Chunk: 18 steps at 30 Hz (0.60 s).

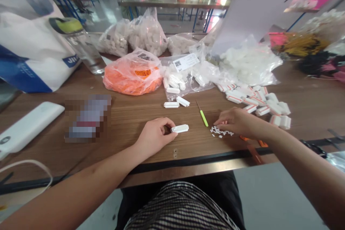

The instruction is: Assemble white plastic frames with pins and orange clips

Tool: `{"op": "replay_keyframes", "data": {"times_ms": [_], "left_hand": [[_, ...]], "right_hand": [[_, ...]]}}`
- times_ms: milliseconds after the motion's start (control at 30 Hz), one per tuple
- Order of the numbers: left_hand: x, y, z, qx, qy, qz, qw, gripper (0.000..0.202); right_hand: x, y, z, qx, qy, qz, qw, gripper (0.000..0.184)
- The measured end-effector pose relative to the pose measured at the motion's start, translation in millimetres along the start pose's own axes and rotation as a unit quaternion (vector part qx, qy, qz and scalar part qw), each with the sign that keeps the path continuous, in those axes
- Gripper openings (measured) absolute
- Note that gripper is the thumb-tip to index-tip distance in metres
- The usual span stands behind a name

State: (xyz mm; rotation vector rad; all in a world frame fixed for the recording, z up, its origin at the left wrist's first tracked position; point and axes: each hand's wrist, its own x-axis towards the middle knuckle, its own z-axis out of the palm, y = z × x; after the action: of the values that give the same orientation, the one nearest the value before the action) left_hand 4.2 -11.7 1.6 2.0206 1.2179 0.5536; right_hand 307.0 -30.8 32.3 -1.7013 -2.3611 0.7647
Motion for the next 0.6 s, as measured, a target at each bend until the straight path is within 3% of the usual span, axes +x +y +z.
{"op": "replay_keyframes", "data": {"times_ms": [167,367,467,600], "left_hand": [[-0.4,-0.2,-0.2,0.000,0.001,0.001,1.000,0.008],[-1.5,1.9,0.3,-0.008,0.001,-0.011,1.000,0.008],[-1.6,3.2,0.6,-0.009,0.001,-0.015,1.000,0.009],[-1.7,3.6,0.8,-0.015,0.007,-0.008,1.000,0.009]], "right_hand": [[-1.2,-0.2,6.2,-0.043,0.026,0.007,0.999,0.017],[-5.8,-21.1,4.5,0.081,0.060,0.101,0.990,0.018],[4.7,-51.7,9.3,0.126,0.092,0.036,0.987,0.015],[30.6,-86.7,27.8,0.098,0.076,-0.086,0.989,0.011]]}}
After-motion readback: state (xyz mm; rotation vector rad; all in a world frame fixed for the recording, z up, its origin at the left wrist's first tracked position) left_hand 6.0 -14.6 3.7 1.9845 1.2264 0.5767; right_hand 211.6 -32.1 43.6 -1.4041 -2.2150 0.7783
